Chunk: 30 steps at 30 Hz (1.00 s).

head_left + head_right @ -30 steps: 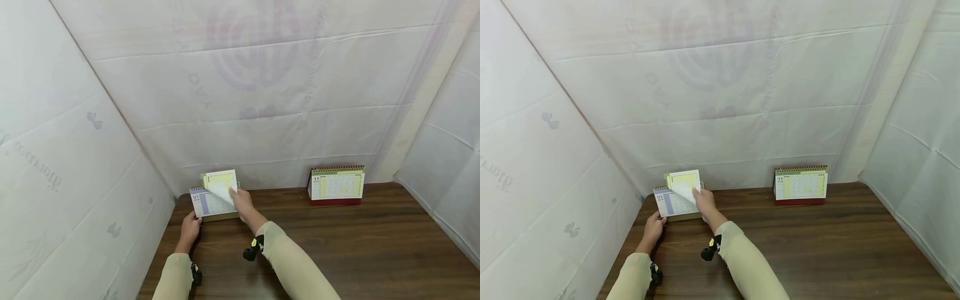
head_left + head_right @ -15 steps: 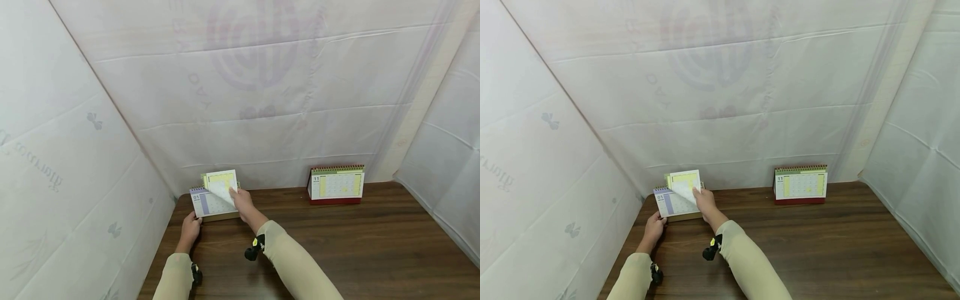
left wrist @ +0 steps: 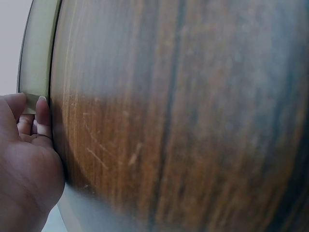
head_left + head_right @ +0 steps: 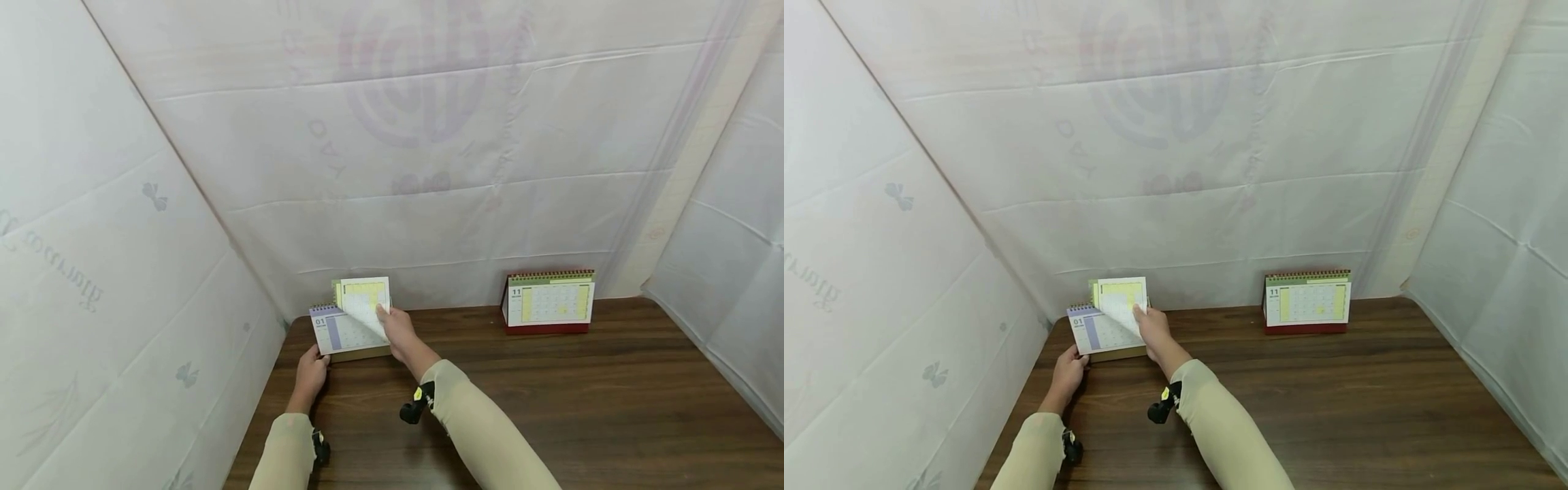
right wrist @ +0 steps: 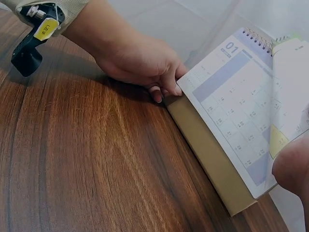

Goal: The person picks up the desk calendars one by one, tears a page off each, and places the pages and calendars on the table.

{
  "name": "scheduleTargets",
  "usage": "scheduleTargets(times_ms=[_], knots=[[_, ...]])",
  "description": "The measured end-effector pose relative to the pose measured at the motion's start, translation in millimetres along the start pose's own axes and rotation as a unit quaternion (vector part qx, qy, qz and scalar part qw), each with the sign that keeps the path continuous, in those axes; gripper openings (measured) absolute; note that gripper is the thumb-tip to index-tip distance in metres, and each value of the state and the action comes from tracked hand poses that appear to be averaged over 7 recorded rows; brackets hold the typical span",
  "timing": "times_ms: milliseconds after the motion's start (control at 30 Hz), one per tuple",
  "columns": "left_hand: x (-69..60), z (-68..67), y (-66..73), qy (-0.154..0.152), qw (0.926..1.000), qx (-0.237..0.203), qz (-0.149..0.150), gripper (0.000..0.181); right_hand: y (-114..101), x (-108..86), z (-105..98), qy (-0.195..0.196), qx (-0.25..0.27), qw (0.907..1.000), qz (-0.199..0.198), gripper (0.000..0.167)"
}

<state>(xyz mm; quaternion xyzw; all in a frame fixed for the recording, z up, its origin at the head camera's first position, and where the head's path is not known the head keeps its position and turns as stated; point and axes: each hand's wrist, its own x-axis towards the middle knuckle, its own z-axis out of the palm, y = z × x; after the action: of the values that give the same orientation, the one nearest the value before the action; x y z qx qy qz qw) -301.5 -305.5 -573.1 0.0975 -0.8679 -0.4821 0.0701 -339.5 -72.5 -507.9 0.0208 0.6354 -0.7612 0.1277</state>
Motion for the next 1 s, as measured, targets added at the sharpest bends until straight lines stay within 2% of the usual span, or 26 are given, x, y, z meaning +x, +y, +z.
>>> scheduleTargets(times_ms=[67,167,267,333,400,433,467,567,633,667,700,767,800,833,900,967,1000], knots=[[0.1,0.1,-1.3,-0.002,1.0,-0.002,-0.001,0.033,1.5,-1.4,-0.9,0.006,-0.026,0.9995,-0.015,0.047],[0.0,-0.2,-3.4,-0.004,0.9999,-0.008,-0.004,0.032,5.3,-5.7,-2.3,0.015,-0.097,0.9928,-0.069,0.043],[0.3,-1.5,-4.8,-0.002,0.9999,-0.014,-0.004,0.031,10.0,-11.0,-3.6,0.019,-0.191,0.9712,-0.141,0.046],[0.1,-2.2,-4.9,0.001,0.9998,-0.018,-0.005,0.031,12.6,-12.8,-4.6,0.017,-0.256,0.9474,-0.191,0.048],[0.0,-2.5,-5.0,0.002,0.9998,-0.021,-0.004,0.032,14.7,-13.8,-5.6,0.012,-0.335,0.9113,-0.239,0.044],[0.0,-2.3,-4.7,0.0,0.9998,-0.021,-0.002,0.032,15.5,-13.7,-6.3,0.007,-0.374,0.8893,-0.263,0.041],[0.0,-1.7,-4.9,-0.001,0.9998,-0.022,-0.003,0.032,16.3,-13.7,-7.1,0.003,-0.415,0.8631,-0.288,0.038],[-0.4,-0.9,-6.0,-0.006,0.9997,-0.024,-0.006,0.031,18.2,-13.9,-7.4,0.001,-0.533,0.765,-0.362,0.023],[-0.9,-0.2,-6.7,-0.007,0.9996,-0.025,-0.007,0.029,20.7,-14.3,-6.8,0.014,-0.593,0.6995,-0.398,0.029],[-1.2,0.0,-7.0,-0.006,0.9996,-0.028,-0.009,0.028,22.1,-14.3,-6.2,0.026,-0.617,0.6705,-0.411,0.041],[-1.7,-0.3,-6.6,-0.007,0.9995,-0.03,-0.01,0.028,23.5,-14.1,-5.4,0.038,-0.639,0.6448,-0.418,0.05],[-1.4,-0.9,-6.0,-0.004,0.9993,-0.035,-0.009,0.026,26.1,-12.8,-4.7,0.062,-0.665,0.6039,-0.435,0.053],[-0.9,-1.7,-5.6,-0.002,0.9993,-0.036,-0.008,0.025,27.3,-11.7,-4.5,0.073,-0.669,0.5898,-0.446,0.052],[-0.6,-1.6,-5.3,-0.003,0.9993,-0.038,-0.008,0.025,28.7,-10.6,-5.4,0.083,-0.667,0.5801,-0.46,0.05],[0.1,-1.6,-4.9,-0.004,0.9991,-0.041,-0.007,0.025,31.1,-8.7,-7.8,0.094,-0.655,0.5686,-0.489,0.044],[0.8,-1.2,-5.4,-0.004,0.999,-0.044,-0.004,0.026,33.1,-7.1,-9.9,0.102,-0.624,0.5688,-0.526,0.038],[0.9,-1.1,-5.7,-0.004,0.999,-0.045,-0.004,0.027,33.8,-6.5,-10.3,0.103,-0.604,0.5759,-0.542,0.034]])
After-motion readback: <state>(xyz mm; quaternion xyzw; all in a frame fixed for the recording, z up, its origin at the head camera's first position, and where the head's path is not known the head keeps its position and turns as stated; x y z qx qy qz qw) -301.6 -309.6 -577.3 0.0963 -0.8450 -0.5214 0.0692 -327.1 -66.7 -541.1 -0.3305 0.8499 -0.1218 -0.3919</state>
